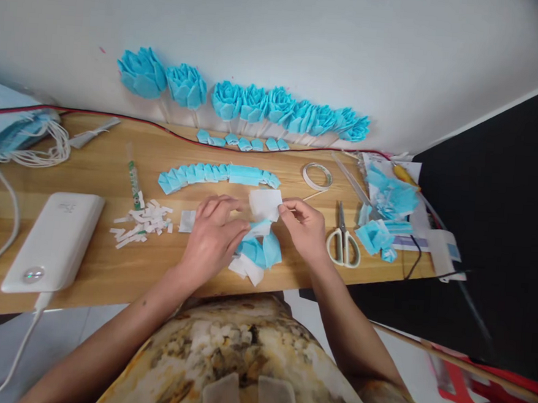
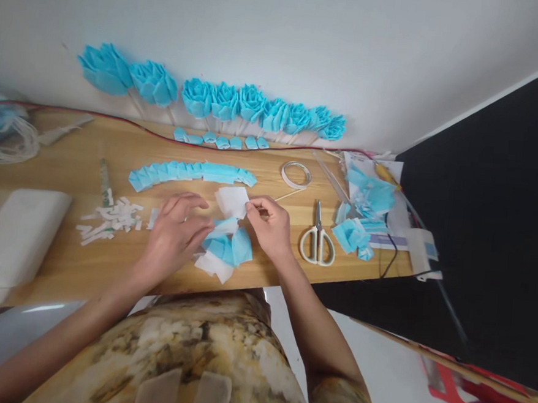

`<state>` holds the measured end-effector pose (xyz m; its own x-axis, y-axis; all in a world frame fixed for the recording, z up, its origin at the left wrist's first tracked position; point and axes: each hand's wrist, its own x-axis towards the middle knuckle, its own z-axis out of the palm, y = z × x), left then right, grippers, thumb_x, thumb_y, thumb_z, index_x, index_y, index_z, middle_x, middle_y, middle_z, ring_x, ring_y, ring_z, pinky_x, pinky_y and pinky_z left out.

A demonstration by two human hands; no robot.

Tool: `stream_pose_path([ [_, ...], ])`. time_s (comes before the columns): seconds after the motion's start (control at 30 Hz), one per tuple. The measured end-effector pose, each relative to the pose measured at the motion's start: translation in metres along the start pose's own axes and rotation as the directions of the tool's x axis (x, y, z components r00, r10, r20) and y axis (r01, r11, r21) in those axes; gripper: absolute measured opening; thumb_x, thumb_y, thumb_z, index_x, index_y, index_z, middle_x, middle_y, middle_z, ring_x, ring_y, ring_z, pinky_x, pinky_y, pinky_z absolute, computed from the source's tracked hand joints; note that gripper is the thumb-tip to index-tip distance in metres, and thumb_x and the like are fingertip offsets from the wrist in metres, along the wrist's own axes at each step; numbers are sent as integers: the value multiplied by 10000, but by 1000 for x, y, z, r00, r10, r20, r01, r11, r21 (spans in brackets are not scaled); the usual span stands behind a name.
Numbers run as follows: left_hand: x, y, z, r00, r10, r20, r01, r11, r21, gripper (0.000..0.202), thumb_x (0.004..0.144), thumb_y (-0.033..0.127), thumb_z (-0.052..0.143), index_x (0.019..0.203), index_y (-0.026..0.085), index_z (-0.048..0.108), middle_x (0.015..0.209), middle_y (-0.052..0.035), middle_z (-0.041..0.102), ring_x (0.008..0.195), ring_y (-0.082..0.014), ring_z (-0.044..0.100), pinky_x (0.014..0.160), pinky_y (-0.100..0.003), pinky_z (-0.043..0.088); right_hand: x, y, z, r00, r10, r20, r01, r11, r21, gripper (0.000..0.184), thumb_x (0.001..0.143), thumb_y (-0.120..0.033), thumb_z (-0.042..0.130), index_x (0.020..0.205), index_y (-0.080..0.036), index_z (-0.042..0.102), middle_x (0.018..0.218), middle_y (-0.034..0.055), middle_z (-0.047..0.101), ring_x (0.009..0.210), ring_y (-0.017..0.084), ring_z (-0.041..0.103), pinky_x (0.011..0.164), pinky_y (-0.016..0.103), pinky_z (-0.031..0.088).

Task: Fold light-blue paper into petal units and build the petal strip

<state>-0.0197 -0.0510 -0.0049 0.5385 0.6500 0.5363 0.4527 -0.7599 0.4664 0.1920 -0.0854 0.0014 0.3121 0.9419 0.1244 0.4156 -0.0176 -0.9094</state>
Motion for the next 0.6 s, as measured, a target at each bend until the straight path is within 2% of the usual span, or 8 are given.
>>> stream_pose_path([
  [0.1, 0, 0, -1, 1000, 11, -7, -11, 1000, 15, 149, 936, 194, 587, 841, 197, 701, 1130, -99, 650, 1122, -295, 546, 948, -476, 448, 0, 3, 5, 994, 96, -57, -90, 990, 107, 187, 825, -377, 652, 762, -202, 665, 718, -9, 650, 681, 140, 584, 680, 272, 488],
  [0.2, -1, -1, -2, 1000, 2, -9, -2, 1000, 18, 164, 936, 189, 580, 826, 199, 700, 1114, -97, 654, 1105, -288, 555, 949, -473, 443, 3, 8, 5, 966, 221, -136, -181, 949, 259, 228, 805, -423, 660, 745, -204, 629, 701, -18, 606, 656, 128, 552, 642, 257, 490],
  [0.3, -4, -6, -6, 999, -31, -12, 31, 999, 19, 174, 934, 195, 578, 820, 209, 709, 1096, -92, 670, 1086, -283, 577, 939, -461, 441, 6, 13, -1, 946, 301, -123, -234, 894, 382, 272, 769, -465, 696, 751, -205, 617, 733, -16, 602, 669, 123, 552, 610, 242, 495],
  [0.4, -7, -14, -11, 998, -60, -7, 60, 998, 10, 170, 941, 200, 571, 853, 206, 716, 1017, -78, 718, 983, -254, 636, 944, -453, 439, 7, 17, -8, 951, 296, -85, -234, 874, 425, 271, 750, -448, 739, 741, -200, 632, 724, -25, 589, 660, 108, 536, 600, 225, 487],
  [0.5, -8, -21, -16, 989, -137, 62, 139, 990, -23, 185, 957, 208, 549, 890, 205, 722, 899, -42, 760, 848, -217, 677, 979, -458, 427, 7, 20, -12, 958, 274, -83, -213, 875, 434, 249, 755, -431, 753, 765, -201, 660, 722, -30, 590, 653, 99, 537, 603, 221, 486],
  [0.6, -2, -22, -20, 969, -216, 117, 223, 973, -52, 219, 962, 230, 531, 903, 198, 739, 885, -42, 778, 829, -216, 690, 959, -432, 456, 9, 18, -13, 960, 267, -80, -208, 878, 432, 242, 749, -431, 757, 784, -205, 680, 737, -28, 606, 648, 96, 544, 606, 225, 490],
])
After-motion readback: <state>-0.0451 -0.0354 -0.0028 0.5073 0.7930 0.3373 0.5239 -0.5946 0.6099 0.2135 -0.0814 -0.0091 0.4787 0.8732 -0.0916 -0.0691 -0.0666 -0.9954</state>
